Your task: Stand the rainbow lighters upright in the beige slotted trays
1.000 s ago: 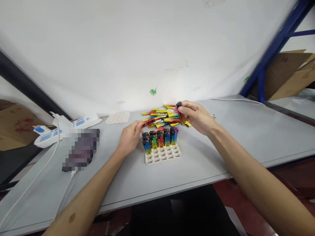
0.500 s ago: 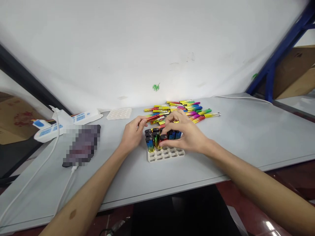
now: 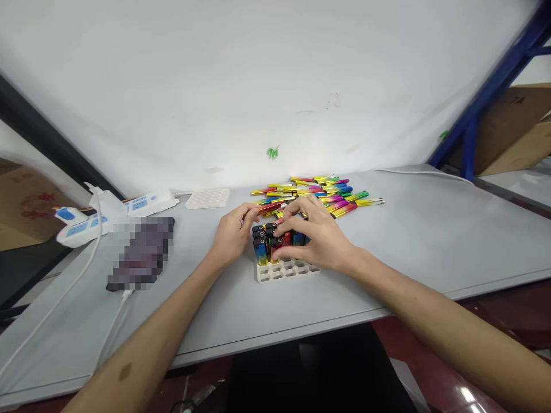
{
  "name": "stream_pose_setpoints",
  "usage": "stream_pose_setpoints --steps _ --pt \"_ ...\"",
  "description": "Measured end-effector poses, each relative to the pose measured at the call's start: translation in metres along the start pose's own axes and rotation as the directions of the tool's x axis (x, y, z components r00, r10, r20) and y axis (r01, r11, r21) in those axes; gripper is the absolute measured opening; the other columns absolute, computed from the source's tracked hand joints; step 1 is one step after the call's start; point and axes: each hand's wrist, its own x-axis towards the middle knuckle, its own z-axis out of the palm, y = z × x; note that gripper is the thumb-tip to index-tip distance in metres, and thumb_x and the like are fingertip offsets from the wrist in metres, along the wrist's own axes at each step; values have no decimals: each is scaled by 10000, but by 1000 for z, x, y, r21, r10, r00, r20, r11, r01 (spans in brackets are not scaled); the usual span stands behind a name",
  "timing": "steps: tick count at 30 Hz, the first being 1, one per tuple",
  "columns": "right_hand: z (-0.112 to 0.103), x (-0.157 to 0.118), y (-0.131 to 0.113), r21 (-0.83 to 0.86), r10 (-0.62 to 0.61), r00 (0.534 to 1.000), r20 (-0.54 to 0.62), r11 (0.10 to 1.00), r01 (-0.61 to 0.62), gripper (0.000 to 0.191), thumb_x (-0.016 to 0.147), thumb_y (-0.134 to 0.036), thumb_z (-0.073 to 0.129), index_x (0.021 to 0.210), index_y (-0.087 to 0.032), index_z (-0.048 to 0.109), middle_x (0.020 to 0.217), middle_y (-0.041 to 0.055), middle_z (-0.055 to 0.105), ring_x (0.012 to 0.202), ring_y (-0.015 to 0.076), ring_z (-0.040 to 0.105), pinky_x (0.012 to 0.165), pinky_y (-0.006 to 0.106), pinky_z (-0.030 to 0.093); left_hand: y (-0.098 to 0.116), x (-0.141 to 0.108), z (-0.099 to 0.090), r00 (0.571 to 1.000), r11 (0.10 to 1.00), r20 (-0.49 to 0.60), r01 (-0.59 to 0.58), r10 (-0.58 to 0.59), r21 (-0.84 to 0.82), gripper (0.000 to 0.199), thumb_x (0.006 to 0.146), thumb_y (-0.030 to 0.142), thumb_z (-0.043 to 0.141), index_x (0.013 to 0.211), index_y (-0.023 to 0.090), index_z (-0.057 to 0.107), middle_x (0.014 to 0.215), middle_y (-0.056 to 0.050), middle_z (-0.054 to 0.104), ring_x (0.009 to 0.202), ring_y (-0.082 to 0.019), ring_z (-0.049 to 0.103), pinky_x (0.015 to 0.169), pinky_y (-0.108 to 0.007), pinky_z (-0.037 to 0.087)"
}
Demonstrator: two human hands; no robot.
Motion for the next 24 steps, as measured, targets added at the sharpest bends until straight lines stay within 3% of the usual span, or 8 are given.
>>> stream_pose_setpoints --steps 3,6,8,11,13,16,21,24 --pt "0 2 5 68 118 989 -91 991 -112 263 883 -490 669 939 -234 683 954 58 623 955 231 543 875 400 440 0 -1 1 1000 998 11 21 -21 -57 356 976 486 415 1054 227 646 865 10 687 619 -138 521 603 -261 402" --pt "0 3 17 177 322 934 -157 939 -294 246 1003 -368 485 908 -221 658 929 52 657 942 212 558 865 385 443 -3 -1 3 999 984 7 40 -39 -171 328 957 505 461 1077 240 611 852 10 685 642 -144 523 568 -246 387" --pt "0 4 28 299 494 864 -99 843 -448 235 982 -384 513 935 -212 666 983 54 689 936 203 590 849 370 460 -6 0 4 999 970 6 40 -40 -240 325 943 527 492 1061 242 592 844 6 687 686 -151 538 575 -237 391" --pt "-1 5 38 469 648 748 142 621 -628 263 890 -439 646 993 -205 704 1054 58 721 912 189 639 848 353 482 -8 0 6 999 949 19 32 -27 -313 334 930 552 513 1000 233 586 840 -3 687 722 -155 549 594 -234 400" --pt "-2 5 41 541 651 702 289 494 -681 288 842 -449 705 1002 -211 729 1038 54 735 920 185 653 869 349 484 -6 0 7 999 927 46 44 -28 -373 347 912 562 541 978 226 590 836 -4 677 696 -151 544 591 -238 404" --pt "-2 6 43 627 610 678 411 351 -696 276 787 -425 770 973 -221 753 1005 40 747 931 176 661 887 336 481 -2 -2 8 994 881 104 86 -42 -465 378 868 581 598 965 216 598 818 3 655 665 -144 542 586 -241 408" --pt "0 5 44 699 585 664 466 217 -681 244 729 -368 828 891 -201 756 903 31 746 842 162 664 826 321 493 3 -4 8 986 829 156 131 -54 -544 459 799 619 675 994 211 601 837 1 669 673 -144 558 575 -232 400" --pt "2 7 44 729 607 672 423 213 -651 215 774 -377 787 861 -189 730 861 25 733 784 139 654 789 298 503 1 -4 8 983 847 183 119 -26 -518 527 873 683 523 1073 207 632 946 -44 709 772 -187 611 644 -275 455"
